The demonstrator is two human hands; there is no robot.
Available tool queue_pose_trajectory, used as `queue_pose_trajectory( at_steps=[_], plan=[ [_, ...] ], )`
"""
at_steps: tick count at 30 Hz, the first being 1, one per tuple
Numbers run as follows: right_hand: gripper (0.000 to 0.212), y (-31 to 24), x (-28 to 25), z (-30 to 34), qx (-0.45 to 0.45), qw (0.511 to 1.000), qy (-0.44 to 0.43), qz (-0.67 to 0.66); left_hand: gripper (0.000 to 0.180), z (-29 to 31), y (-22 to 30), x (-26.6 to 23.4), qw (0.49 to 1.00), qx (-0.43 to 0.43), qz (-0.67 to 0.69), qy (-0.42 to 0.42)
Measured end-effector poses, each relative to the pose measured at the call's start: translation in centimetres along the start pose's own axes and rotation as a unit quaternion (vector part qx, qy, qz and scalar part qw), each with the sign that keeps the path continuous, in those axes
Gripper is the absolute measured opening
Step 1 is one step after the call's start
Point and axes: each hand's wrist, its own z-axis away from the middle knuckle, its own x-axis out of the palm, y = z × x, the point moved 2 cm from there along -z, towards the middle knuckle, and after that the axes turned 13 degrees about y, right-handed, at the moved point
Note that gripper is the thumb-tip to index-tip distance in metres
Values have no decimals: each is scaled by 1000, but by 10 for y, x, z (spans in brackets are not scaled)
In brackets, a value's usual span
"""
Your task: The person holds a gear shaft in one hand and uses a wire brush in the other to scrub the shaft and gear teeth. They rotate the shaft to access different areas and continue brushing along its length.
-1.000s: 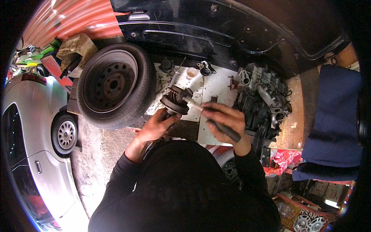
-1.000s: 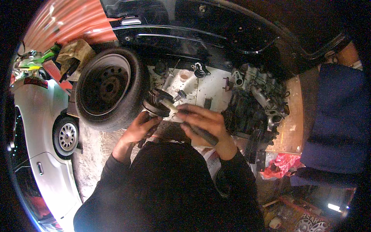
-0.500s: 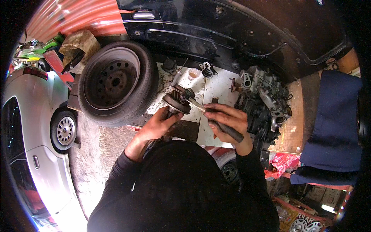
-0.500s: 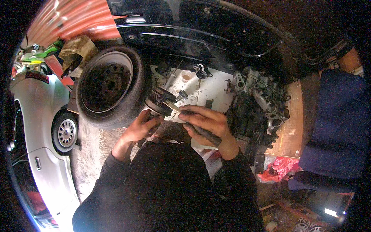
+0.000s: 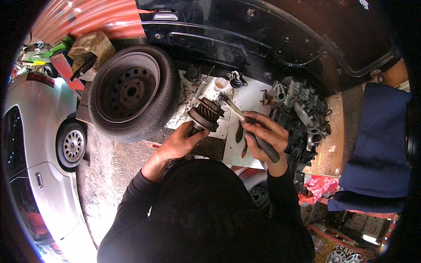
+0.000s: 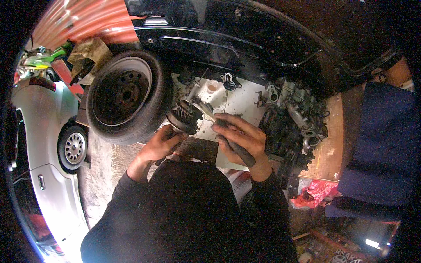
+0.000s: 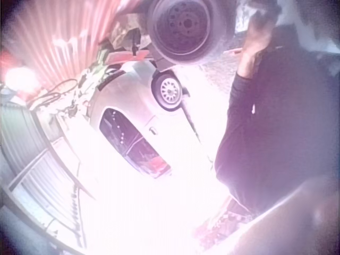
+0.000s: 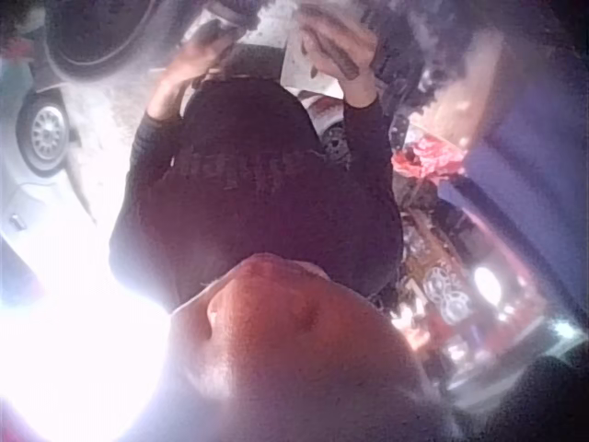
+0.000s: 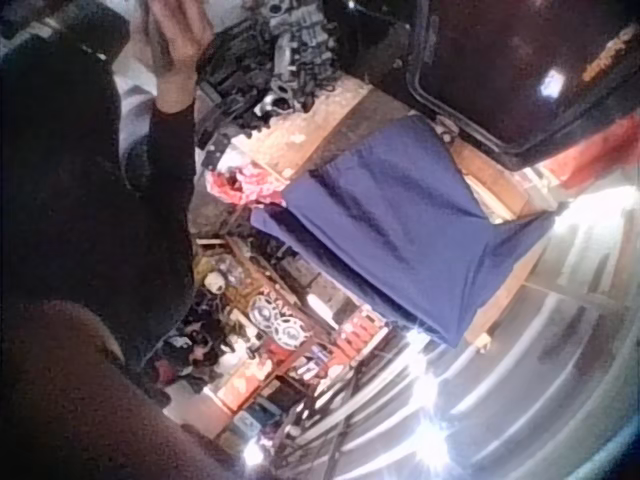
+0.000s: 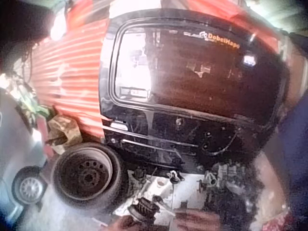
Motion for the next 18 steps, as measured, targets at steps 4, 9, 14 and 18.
queue_pose_trajectory(
  at_steps=[4,9,14,18],
  plan=[
    [31,-6,-2,-2,-15,1000,-24,3,37,0,0,-3,999,-10,-24,-32],
    [36,-4,3,1,-22,999,-24,-21,36,1,-5,1,998,59,0,-5],
    [34,3,-12,-3,-9,997,35,68,35,1,-9,-1,999,38,-21,-19],
    [33,-11,-1,1,-31,999,-38,9,34,1,-8,1,996,85,-26,-12]
  ],
)
